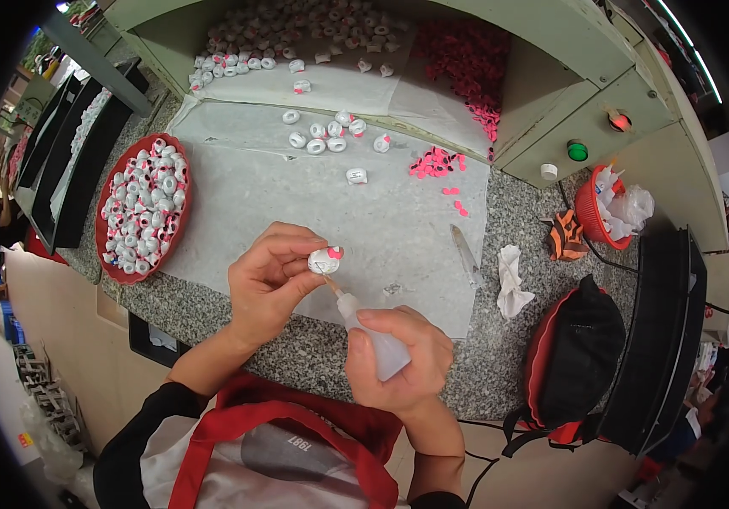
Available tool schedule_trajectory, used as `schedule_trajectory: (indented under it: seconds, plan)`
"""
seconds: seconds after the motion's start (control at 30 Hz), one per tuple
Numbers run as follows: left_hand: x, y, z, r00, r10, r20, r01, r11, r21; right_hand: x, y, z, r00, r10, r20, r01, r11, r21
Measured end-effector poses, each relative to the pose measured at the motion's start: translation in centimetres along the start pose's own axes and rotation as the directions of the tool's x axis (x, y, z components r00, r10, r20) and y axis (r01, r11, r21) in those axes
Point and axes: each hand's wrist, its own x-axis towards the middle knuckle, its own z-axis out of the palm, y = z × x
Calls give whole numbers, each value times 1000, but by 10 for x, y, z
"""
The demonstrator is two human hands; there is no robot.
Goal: Gluing small pink bow accessories onto white toy cat heads at a factory workbench.
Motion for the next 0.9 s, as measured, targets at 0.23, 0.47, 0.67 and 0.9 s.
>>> schedule_trajectory:
  seconds: [0.23,0.47,0.67,0.9]
  plan:
    - [0,1,-1,1000,-4,-13,4,1000,-2,6,-3,-3,996,-41,84,44,998,-38]
    - [2,1,-2,992,-126,19,127,984,-128,-4,-7,-2,982,188,-35,-190,980,-55]
    - [3,1,-4,980,-197,41,201,957,-207,-5,-5,-2,986,158,-51,-159,987,-17]
    - [3,2,-5,966,-248,65,257,936,-242,-4,-5,-2,987,155,-46,-157,987,-27]
